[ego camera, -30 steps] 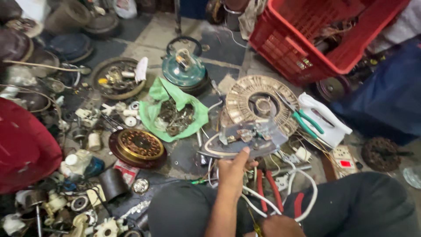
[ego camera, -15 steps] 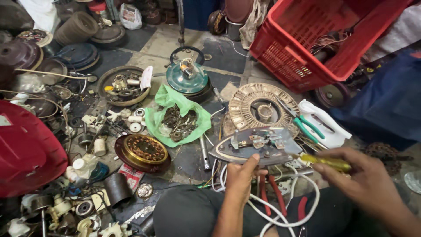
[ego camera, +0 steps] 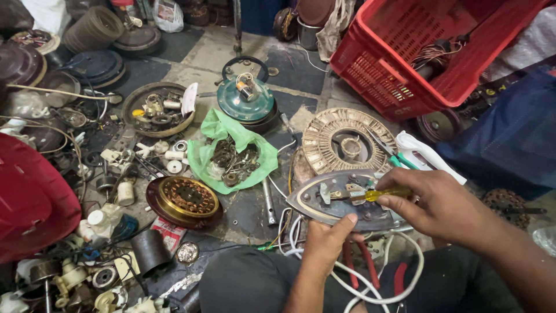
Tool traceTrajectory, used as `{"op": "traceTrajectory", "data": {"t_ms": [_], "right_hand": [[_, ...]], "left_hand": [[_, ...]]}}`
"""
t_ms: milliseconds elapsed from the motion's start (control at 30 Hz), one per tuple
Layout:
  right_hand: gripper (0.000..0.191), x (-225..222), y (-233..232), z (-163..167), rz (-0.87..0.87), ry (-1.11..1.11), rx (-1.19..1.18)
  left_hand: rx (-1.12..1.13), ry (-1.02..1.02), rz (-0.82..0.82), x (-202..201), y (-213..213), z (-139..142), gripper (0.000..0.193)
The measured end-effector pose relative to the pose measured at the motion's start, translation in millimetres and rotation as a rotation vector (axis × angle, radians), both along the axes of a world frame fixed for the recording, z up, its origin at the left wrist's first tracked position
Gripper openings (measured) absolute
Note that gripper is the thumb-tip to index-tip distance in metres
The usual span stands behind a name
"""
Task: The person sits on the floor and uses a screwdriver to tighten screws on the internal components of a disassembled electric iron. They adjust wires and small metal parts inside the iron's base while surrounded by various motor parts and tools.
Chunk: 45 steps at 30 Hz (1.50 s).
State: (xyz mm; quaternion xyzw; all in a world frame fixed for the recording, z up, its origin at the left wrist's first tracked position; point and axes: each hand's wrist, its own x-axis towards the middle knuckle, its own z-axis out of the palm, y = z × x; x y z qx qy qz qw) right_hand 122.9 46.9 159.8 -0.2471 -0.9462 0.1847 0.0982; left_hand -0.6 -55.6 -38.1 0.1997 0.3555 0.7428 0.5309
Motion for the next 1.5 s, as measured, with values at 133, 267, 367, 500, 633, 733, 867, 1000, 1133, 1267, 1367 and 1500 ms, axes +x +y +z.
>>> {"op": "traceTrajectory", "data": {"t_ms": [133,267,367,500,633,733,867,1000,1133,1267,1367,1500], "right_hand": [[0.031,-1.1,4.6,-3.1,-0.029,-0.063,-0.031],[0.032,2.2,4.5,-9.4,-0.079,-0.040,-0.068],[0.031,2.6,3.0,-14.0,-0.071,-0.013,-0.094],[0.031,3.6,-5.6,-24.8,-0.039,-0.005,0.020],[0.027,10.1,-13.5,-36.4,-0.065,0.047,0.078],[0.024,11.6,-13.9,-41.9,-0.034,0.136,0.087],[0.024,8.7,-13.8,-44.1,-0.035,0.108,0.118],[0.025,6.9,-9.8,-42.3,-0.135,0.084,-0.063],[0.023,8.6,-11.2,-48.5,0.020,0.043,0.133],[0.024,18.3,1.0,-47.2,-0.156,0.233,-0.135],[0.025,21.0,27.9,-44.2,-0.356,0.347,-0.244],[0.025,14.1,64.8,-56.3,-0.367,0.429,-0.567]], "left_hand": [[0.033,0.004,0.011,1.8,0.3,-4.4,0.031],[-0.015,0.008,0.005,0.8,0.1,-4.6,0.030],[-0.025,0.004,0.009,0.3,-0.5,-2.6,0.030],[-0.019,0.000,0.013,0.0,-0.9,0.8,0.031],[-0.029,0.022,0.017,0.2,-0.9,2.8,0.032],[-0.045,0.014,0.009,1.8,-0.6,1.9,0.031],[-0.040,-0.054,-0.019,1.7,0.6,-3.5,0.033],[-0.047,-0.054,-0.047,0.9,2.4,-8.7,0.033],[-0.028,-0.120,-0.024,0.3,4.6,-9.4,0.032],[-0.061,-0.104,0.010,-5.1,3.5,-2.3,0.034],[-0.086,-0.086,0.023,-9.7,-0.1,3.1,0.034],[-0.082,-0.038,-0.035,-8.7,0.0,6.1,0.029]]}}
